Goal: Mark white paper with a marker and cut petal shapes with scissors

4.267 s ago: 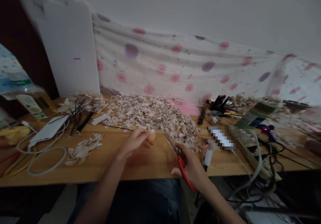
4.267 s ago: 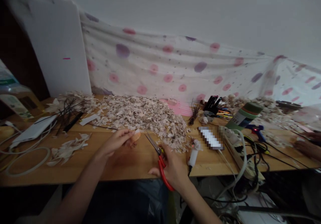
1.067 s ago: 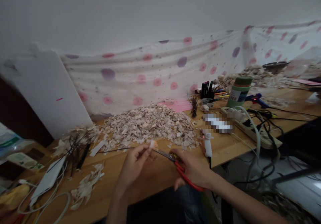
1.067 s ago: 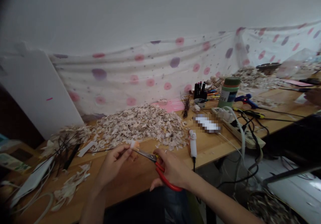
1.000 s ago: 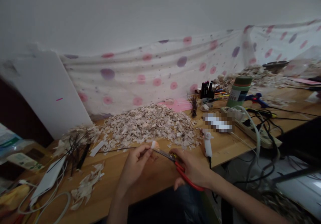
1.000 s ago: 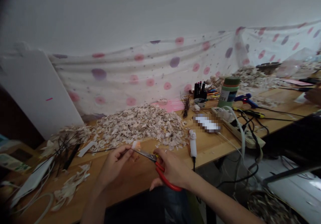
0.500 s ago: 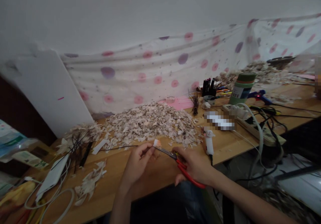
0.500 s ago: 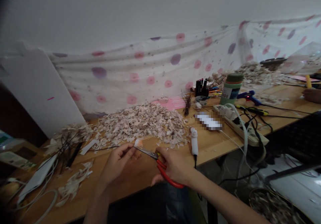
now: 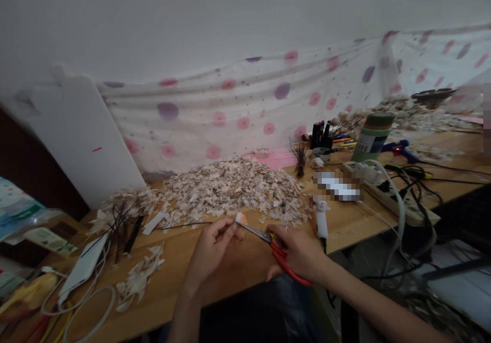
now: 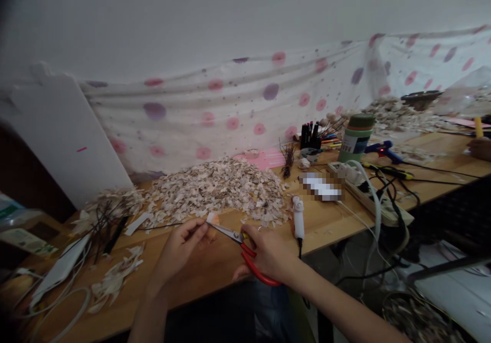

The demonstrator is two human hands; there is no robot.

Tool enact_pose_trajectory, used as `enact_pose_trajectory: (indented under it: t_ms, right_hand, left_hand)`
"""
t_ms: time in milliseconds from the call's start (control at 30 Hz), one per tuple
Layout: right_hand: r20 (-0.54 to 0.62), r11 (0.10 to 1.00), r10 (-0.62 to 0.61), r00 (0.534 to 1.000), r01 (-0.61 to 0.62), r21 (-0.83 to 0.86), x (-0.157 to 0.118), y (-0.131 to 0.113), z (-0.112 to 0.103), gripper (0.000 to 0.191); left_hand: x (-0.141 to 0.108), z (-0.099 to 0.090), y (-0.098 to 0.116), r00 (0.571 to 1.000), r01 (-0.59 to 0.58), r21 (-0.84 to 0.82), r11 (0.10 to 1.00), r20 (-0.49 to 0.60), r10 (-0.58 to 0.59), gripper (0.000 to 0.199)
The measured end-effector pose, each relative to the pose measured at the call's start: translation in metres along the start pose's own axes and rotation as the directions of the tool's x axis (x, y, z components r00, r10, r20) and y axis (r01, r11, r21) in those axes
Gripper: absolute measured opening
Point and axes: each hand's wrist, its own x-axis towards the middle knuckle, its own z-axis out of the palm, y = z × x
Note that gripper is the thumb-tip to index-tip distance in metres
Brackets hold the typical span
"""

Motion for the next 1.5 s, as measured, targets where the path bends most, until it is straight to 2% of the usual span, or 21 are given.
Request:
enact_pose_trajectory:
  t_ms: [300,833,1100,1433,1500]
  right_hand:
    - [-0.011,1.000,0.004,1.000,-0.004,-0.015,-0.0004,0.0001,-0.0009,0.082]
    - [-0.021,0.999,-0.033,0.999,0.033,-0.016,0.0008,0.0015,0.0013,0.081]
    - [0.008,1.000,0.006,1.000,-0.006,0.012,-0.0021,-0.0050,-0.0047,0.087]
    - [-0.019,0.995,-0.093,0.995,0.093,0.019,-0.0055,-0.0041,-0.0023,0.055]
    - [-0.027,0.994,-0.101,0.994,0.102,0.029,-0.0048,-0.0051,-0.0027,0.059]
  left_hand:
    - [-0.0001,-0.0013,-0.0070,1.000,0.012,-0.013,1.000,0.007,-0.012,0.018]
    - [-0.0007,-0.0018,-0.0037,0.999,0.009,0.011,1.000,0.038,-0.010,0.020]
    - [-0.0002,-0.0012,-0.0071,1.000,0.024,0.021,0.999,-0.020,-0.023,0.020]
    - [-0.0010,-0.0038,-0.0011,0.998,0.043,-0.006,0.999,-0.046,-0.043,0.023]
    - [-0.0010,-0.0043,-0.0012,0.999,0.034,0.001,0.999,-0.042,-0.034,0.023]
